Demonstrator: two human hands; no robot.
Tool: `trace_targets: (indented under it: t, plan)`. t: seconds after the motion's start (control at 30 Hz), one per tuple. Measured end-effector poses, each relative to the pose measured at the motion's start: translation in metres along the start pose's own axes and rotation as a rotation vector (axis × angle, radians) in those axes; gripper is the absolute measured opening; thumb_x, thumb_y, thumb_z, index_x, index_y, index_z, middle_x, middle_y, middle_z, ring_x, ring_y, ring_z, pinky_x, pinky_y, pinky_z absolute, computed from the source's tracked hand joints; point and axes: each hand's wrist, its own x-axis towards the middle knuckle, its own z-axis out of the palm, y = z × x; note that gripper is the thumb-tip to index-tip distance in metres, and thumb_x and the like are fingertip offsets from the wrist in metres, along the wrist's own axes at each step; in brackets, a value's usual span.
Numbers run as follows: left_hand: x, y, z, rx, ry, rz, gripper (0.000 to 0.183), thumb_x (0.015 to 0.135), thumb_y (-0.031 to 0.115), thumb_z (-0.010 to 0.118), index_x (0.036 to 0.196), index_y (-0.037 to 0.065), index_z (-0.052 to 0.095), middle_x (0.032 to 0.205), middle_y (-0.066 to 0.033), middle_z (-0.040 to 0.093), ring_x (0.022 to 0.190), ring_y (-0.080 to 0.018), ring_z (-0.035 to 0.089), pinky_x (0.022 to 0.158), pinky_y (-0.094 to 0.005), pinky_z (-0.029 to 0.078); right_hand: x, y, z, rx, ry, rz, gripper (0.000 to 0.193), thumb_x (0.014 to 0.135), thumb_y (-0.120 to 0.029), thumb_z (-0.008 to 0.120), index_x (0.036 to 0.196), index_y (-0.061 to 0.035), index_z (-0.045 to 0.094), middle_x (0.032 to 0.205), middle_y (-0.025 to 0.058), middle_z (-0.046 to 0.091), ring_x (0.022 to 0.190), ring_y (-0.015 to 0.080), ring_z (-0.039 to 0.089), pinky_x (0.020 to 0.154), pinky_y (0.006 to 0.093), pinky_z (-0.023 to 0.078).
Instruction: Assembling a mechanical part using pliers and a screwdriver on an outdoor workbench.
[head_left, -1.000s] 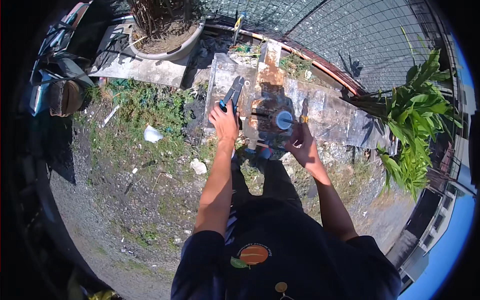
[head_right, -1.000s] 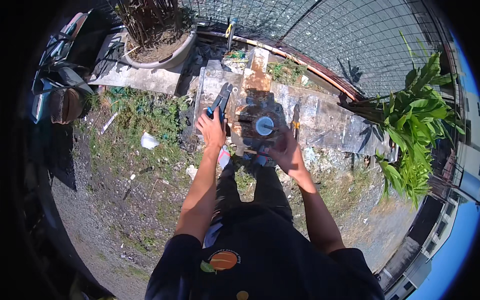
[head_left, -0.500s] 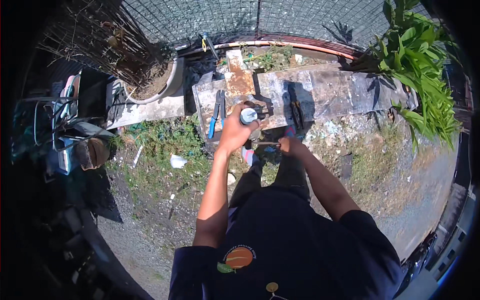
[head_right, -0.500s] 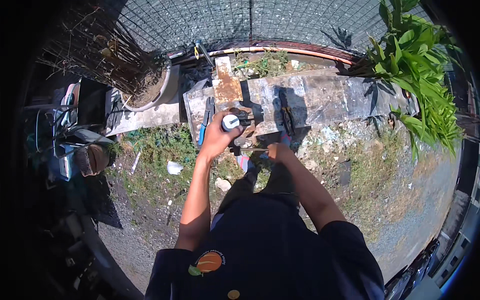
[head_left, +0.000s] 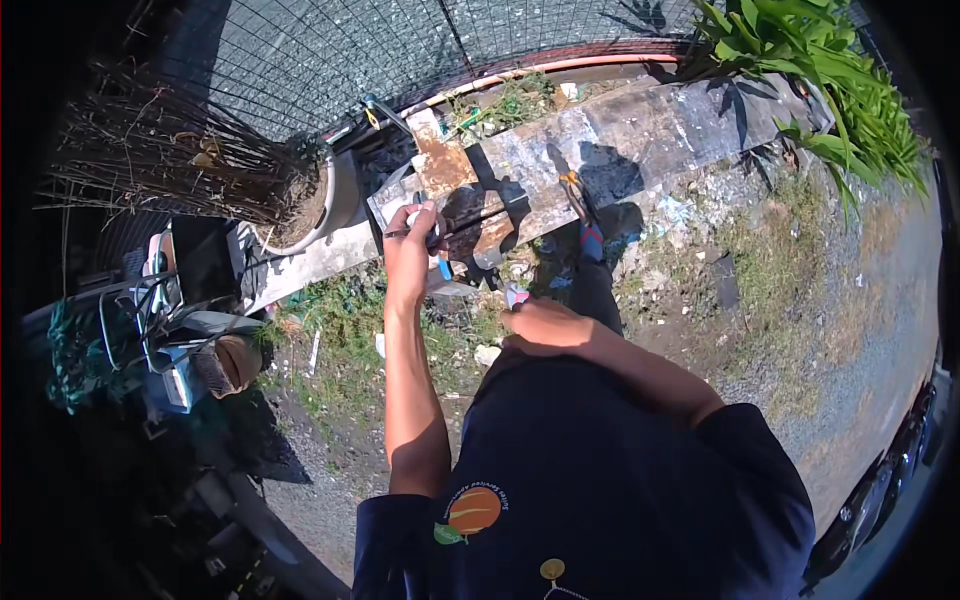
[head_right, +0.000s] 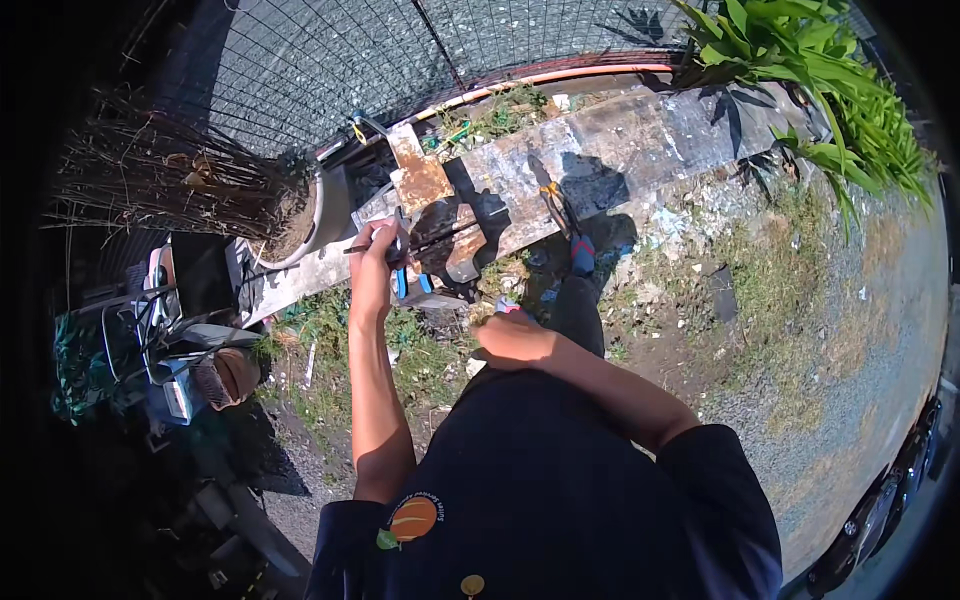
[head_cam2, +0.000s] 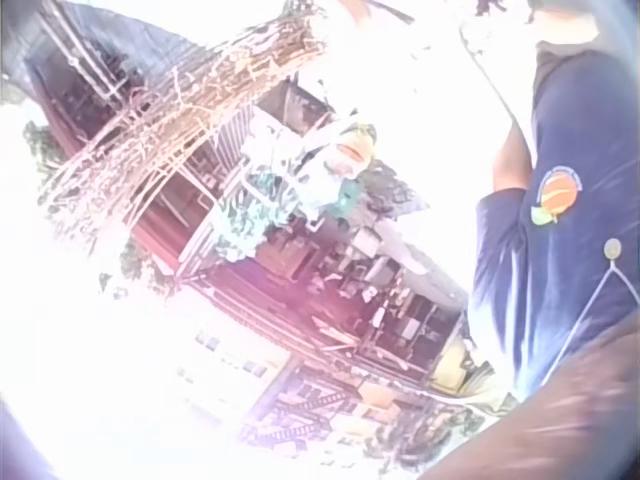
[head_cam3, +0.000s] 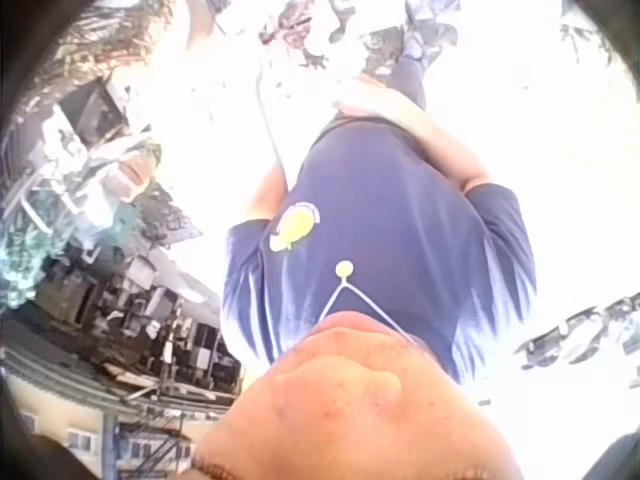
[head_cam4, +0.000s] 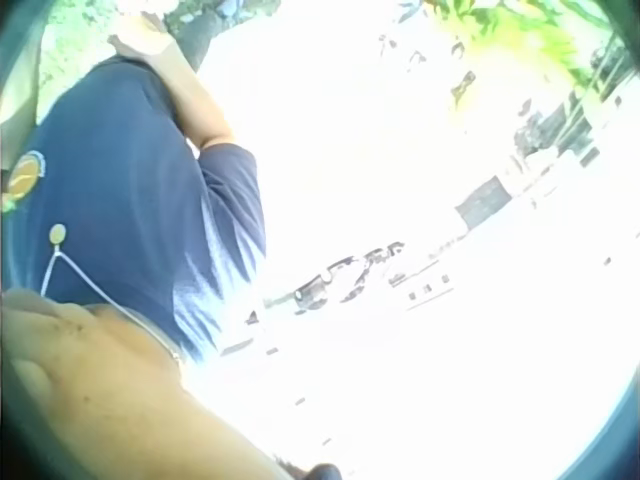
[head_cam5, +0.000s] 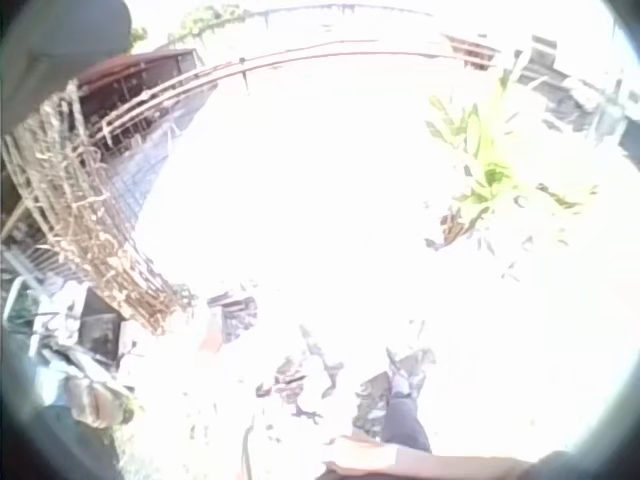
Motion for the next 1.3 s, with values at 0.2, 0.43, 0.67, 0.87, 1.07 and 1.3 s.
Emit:
trace_targets:
  t: [0.2,0.43,0.67,0.87,1.07,1.3]
  plan:
    - [-0.043,0.053,-0.021,-0.419,-0.022,0.054,0.033,0.104,0.031,0.055,0.101,-0.001,0.062,0.074,-0.0037,0.059,0.046,-0.0093,0.046,0.045,-0.0226,0.042,-0.025,0.03,-0.03,0.408,0.213,0.026,0.039,0.091,-0.01,0.071,0.128,0.0,0.06,0.102,0.0189,0.07,0.085,0.0292,0.068,0.079,0.04,0.055]
    - [-0.068,0.06,-0.032,-1.02,-0.447,-0.048,0.031,0.103,0.029,0.05,0.094,0.001,0.06,0.069,-0.0044,0.056,0.036,-0.0072,0.035,0.037,-0.023,0.032,0.0,-0.108,-0.114,0.903,0.584,-0.537,0.043,0.096,-0.012,0.071,0.134,-0.0041,0.053,0.111,0.012,0.064,0.088,0.0173,0.065,0.08,0.0307,0.052]
    - [-0.081,0.051,-0.044,-1.028,-0.507,-0.114,0.03,0.102,0.027,0.049,0.094,0.0,0.061,0.068,-0.0064,0.057,0.034,-0.0077,0.035,0.035,-0.0223,0.029,0.023,-0.113,-0.109,1.49,0.141,-0.454,0.037,0.11,-0.037,0.056,0.104,-0.0012,0.063,0.083,0.0079,0.063,0.066,0.0143,0.06,0.061,0.0259,0.047]
    - [-0.082,0.033,-0.037,-0.945,-0.42,-0.223,0.031,0.102,0.027,0.05,0.095,-0.001,0.062,0.068,-0.007,0.059,0.034,-0.0077,0.035,0.035,-0.0217,0.028,0.026,-0.11,-0.079,1.421,0.476,-0.157,0.054,0.113,-0.048,0.044,0.091,-0.0018,0.063,0.072,0.006,0.059,0.058,0.0141,0.057,0.055,0.0255,0.042]
    - [-0.079,0.033,-0.033,-0.844,-0.255,-0.183,0.032,0.102,0.028,0.051,0.095,-0.001,0.062,0.071,-0.0071,0.061,0.035,-0.0078,0.036,0.034,-0.0217,0.027,0.007,-0.076,-0.084,1.481,0.39,-0.187,0.046,0.112,-0.042,0.047,0.114,0.0004,0.064,0.088,0.0116,0.066,0.071,0.0169,0.063,0.064,0.0278,0.049]
    - [-0.073,0.026,-0.022,-0.959,-0.115,-0.272,0.032,0.103,0.029,0.053,0.096,0.0,0.062,0.075,-0.0078,0.062,0.039,-0.0085,0.04,0.038,-0.0228,0.027,-0.008,-0.009,-0.07,1.283,0.457,-0.029,0.037,0.111,-0.026,0.054,0.139,-0.0025,0.057,0.11,0.0166,0.069,0.086,0.0197,0.068,0.077,0.0309,0.053]
